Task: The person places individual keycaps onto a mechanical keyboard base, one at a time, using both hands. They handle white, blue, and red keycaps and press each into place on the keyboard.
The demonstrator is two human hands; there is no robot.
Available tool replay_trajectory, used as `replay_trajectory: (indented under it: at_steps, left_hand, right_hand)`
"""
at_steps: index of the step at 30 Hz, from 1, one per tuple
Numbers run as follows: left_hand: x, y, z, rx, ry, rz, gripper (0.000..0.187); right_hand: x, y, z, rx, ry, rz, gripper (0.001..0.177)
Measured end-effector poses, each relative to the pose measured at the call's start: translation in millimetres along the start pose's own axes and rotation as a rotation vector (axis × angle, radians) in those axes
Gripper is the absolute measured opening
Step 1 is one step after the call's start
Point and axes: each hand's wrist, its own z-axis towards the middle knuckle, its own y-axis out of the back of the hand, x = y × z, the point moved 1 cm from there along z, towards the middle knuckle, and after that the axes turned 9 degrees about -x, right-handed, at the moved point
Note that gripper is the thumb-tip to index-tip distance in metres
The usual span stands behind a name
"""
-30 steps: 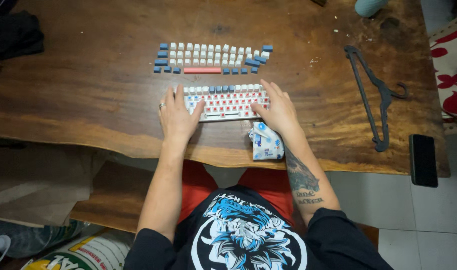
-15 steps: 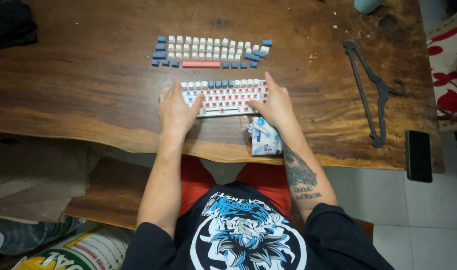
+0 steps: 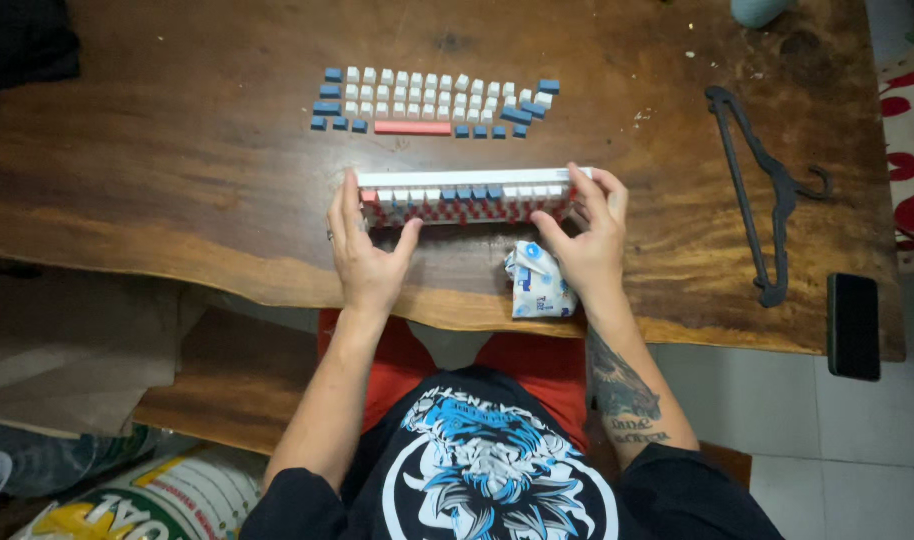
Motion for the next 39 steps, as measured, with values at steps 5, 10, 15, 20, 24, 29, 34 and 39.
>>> replay_trajectory:
  at_steps: [5,10,15,20,24,29,34,39]
  left_hand:
    - [-0.1,5.9,-18.2,-0.019,0.109,-0.169,0.106]
    - [5.3,4.2,-26.9,-0.052,0.113,-0.172,0.104]
    - [19.0,2.4,-24.9,0.007,0.155,-0.094,0.088]
    - [-3.7,-0.8,-14.0,0.034,0.168,-0.04,0.07]
    - [-49.9,-2.9,0.1,-0.06,0.089,-0.244,0.067]
    - [-104.0,-6.5,24.2,-0.071,-0.144,-0.51,0.069]
    - [-139.2,-3.3,32.3,-0.104,-0.311,-0.42,0.084]
    - [-157.1,0.3,25.4,-0.152,-0.499,-0.519,0.086]
  right_hand:
    - [12.1,13.1,-14.1,-0.009,0.037,-0.12,0.084]
    - [17.0,13.0,-16.3,-0.041,-0.024,-0.055,0.098]
    - [8.9,11.8,-16.0,0.002,0.016,-0.147,0.09]
    - [-17.7,10.9,-10.3,0.032,-0.051,0.055,0.07]
    - [-45.7,8.8,4.4,0.085,-0.227,0.545,0.064]
    - [-60.2,3.5,10.9,0.143,-0.292,0.635,0.062]
    - [-58.4,-2.8,7.0,0.194,-0.505,0.874,0.064]
    - [-56.5,-5.7,7.9,0.26,-0.432,1.041,0.073]
